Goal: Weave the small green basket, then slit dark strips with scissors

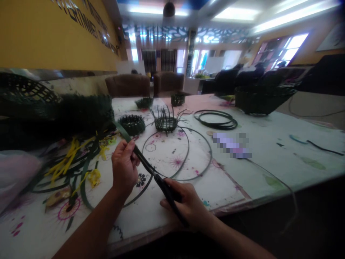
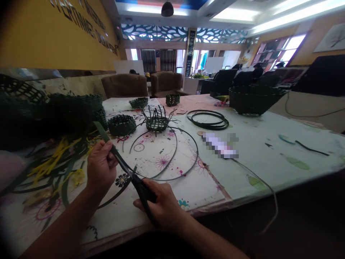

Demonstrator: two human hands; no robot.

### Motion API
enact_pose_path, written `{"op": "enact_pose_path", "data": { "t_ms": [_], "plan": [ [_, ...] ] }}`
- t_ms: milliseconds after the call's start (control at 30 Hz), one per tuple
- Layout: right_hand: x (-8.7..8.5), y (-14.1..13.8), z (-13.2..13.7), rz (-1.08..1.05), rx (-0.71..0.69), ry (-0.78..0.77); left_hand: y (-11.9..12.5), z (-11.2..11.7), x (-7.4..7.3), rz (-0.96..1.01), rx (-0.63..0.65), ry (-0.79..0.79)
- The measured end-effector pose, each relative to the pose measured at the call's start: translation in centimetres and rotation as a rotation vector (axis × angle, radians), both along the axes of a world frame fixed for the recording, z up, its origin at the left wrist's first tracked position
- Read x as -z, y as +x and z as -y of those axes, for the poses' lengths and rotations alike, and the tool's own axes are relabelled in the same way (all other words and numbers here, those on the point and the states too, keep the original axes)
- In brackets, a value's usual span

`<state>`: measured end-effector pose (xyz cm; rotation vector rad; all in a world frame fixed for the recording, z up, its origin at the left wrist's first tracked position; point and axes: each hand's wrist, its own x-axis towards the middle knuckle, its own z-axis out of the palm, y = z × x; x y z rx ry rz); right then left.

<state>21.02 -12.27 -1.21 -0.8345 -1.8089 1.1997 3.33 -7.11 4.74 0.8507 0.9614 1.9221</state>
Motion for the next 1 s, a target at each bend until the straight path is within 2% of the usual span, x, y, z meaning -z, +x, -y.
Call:
{"op": "enact_pose_path", "data": {
  "t_ms": [133,333,633,833,1000],
  "plan": [
    [-0.3,-0.1,0.0,0.001,-0.023,-0.017,-0.6,-0.6,0.3,0.013,0.005,-0.029],
    [0.4,0.1,0.1,0.018,-0.001,-0.004,-1.7,-1.0,-0.3,-0.005,0.011,-0.013],
    [1.0,0.0,0.0,0.008,0.091,0.024,-0.3,-0.1,-0.4,-0.083,-0.088,0.098],
    [1.0,0.1,-0.1,0.006,0.052,0.039,-0.1,0.1,-0.2,-0.076,-0.077,0.042],
    [0.8,0.1,-0.2,0.01,0.058,0.039,0.1,0.2,-0.5,-0.035,-0.063,0.066]
  ]
}}
